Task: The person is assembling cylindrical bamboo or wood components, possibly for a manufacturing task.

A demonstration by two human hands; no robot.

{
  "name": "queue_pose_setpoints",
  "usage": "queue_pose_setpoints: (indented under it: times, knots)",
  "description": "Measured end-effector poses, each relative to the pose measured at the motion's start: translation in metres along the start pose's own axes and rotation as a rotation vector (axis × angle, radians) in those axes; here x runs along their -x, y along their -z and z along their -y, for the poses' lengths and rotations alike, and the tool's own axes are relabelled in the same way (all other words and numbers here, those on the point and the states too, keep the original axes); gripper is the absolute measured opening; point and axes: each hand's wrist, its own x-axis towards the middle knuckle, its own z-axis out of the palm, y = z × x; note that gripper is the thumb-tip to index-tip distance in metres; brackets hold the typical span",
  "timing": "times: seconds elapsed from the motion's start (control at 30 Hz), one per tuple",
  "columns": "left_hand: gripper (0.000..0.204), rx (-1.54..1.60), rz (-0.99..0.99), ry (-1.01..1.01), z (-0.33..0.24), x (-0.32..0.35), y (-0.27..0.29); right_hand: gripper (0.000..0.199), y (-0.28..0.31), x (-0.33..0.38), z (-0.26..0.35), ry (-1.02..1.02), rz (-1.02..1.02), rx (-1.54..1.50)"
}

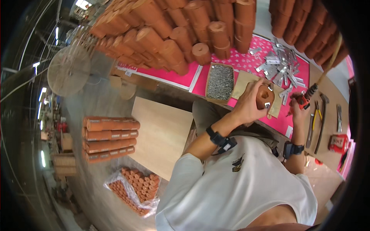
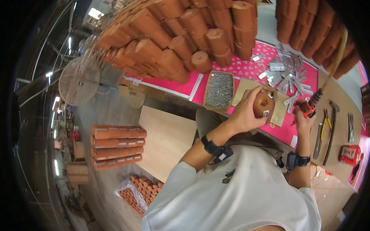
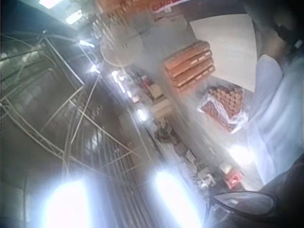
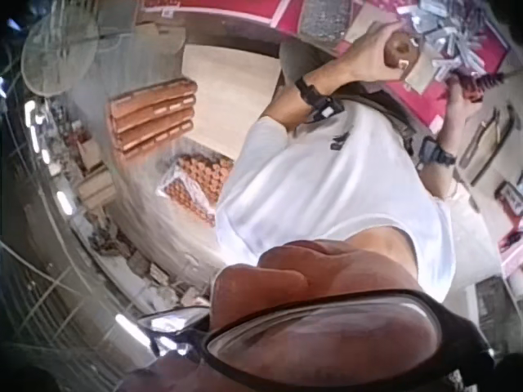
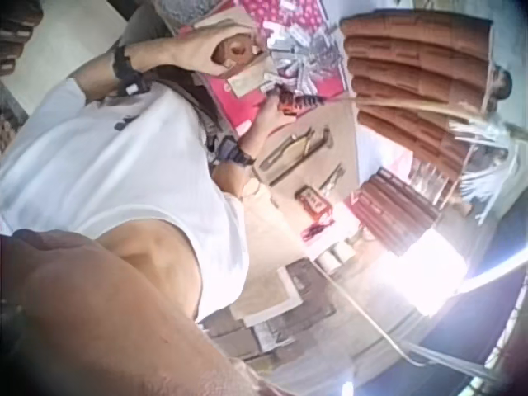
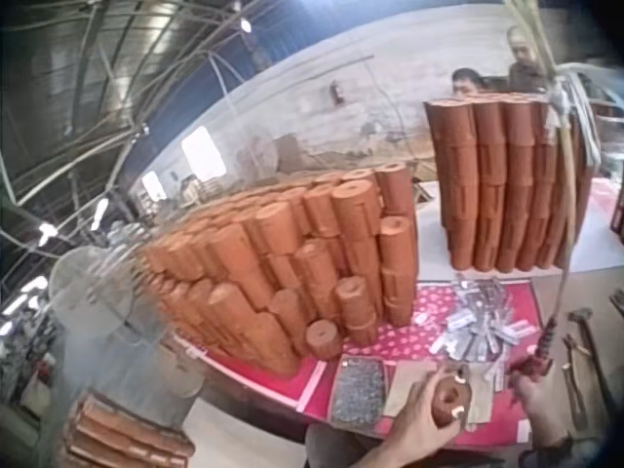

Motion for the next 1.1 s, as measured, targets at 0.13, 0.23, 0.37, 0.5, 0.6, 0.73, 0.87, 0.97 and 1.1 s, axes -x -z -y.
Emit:
queue_pose_setpoints:
  times: [0.13, 0.23, 0.37, 0.5, 0.6, 0.73, 0.87, 0.97, 1.1]
  knots:
    - [0.089, -0.053, -0.202, 0.051, -0.013, 0.039, 0.073, 0.018, -0.007, -0.003, 0.009, 0.028, 0.017, -0.005]
    - [0.084, -0.103, -0.509, 0.179, -0.009, 0.08, 0.134, 0.014, -0.001, 0.003, 0.008, -0.013, -0.021, 0.015]
    - [0.085, -0.602, -0.86, 0.452, 0.08, 0.169, 0.209, 0.013, -0.015, 0.004, 0.021, -0.009, 0.005, 0.045]
    - [0.082, -0.775, -0.866, 0.776, 0.163, 0.254, 0.23, 0.017, -0.016, 0.008, 0.023, -0.041, 0.002, 0.039]
    - [0.08, -0.792, -0.819, 0.996, 0.207, 0.298, 0.227, 0.017, -0.012, 0.009, 0.022, -0.088, 0.012, 0.09]
    - [0.088, -0.72, -0.526, 1.369, 0.251, 0.349, 0.228, 0.017, -0.016, 0.005, 0.028, -0.089, 0.018, 0.056]
    - [0.104, -0.568, -0.542, 1.553, 0.233, 0.322, 0.212, 0.017, -0.013, 0.008, 0.023, -0.049, -0.013, 0.068]
    - [0.114, -0.998, -0.438, 1.605, 0.21, 0.277, 0.205, 0.014, -0.014, 0.009, 0.022, -0.021, -0.034, 0.095]
    - [0.074, -0.867, -0.868, 0.609, 0.147, 0.154, 0.239, 0.011, -0.018, 0.007, 0.021, -0.02, -0.031, 0.129]
